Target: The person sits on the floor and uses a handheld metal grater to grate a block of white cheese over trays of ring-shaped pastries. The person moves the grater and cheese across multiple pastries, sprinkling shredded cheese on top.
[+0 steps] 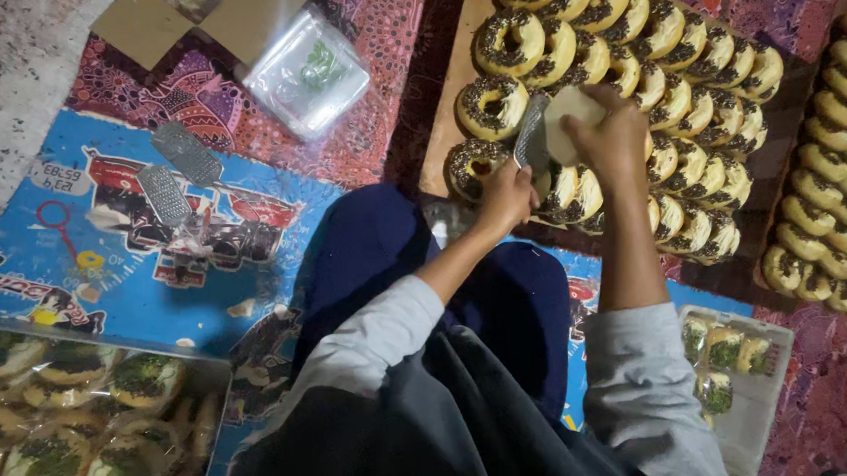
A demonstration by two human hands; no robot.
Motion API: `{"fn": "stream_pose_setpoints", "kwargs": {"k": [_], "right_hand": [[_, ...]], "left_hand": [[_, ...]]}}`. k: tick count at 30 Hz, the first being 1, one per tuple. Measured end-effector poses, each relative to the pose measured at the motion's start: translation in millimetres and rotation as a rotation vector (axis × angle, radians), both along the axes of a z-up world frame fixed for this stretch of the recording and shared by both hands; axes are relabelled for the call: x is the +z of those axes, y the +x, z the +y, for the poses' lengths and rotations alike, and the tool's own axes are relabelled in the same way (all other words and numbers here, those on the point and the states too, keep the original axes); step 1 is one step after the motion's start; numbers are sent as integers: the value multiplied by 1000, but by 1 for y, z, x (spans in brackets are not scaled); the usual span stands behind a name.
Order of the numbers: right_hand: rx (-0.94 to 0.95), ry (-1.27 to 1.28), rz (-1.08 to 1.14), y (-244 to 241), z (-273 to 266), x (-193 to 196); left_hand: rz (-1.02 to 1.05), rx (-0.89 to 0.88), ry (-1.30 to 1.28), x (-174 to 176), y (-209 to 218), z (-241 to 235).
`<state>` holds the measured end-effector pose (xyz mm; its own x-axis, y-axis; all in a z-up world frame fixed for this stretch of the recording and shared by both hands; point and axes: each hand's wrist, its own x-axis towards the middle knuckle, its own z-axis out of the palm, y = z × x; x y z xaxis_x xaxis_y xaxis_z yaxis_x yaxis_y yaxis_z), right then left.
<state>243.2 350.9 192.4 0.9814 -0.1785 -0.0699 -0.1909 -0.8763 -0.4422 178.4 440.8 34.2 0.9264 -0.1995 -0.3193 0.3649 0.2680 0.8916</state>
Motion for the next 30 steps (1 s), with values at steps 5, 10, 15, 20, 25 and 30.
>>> {"fn": "stream_pose_setpoints", "kwargs": {"k": [5, 10, 15, 20, 25, 30], "right_hand": [[54, -1, -102, -3, 2, -26], [22, -35, -158, 14, -6, -54], [46, -75, -101, 22, -17, -61], [-88, 78, 80, 29, -45, -38], [-35, 88, -4, 14, -72, -5], [-99, 37, 70, -1, -61, 1]], "left_hand": [[30, 23, -44, -16, -1, -13], [-47, 8, -5, -22, -6, -13], [-35, 18, -56, -13, -34, 1], [23, -38, -7, -3, -52, 11], [-54, 7, -41, 5, -21, -27], [18, -39, -2, 4, 5, -65]]}}
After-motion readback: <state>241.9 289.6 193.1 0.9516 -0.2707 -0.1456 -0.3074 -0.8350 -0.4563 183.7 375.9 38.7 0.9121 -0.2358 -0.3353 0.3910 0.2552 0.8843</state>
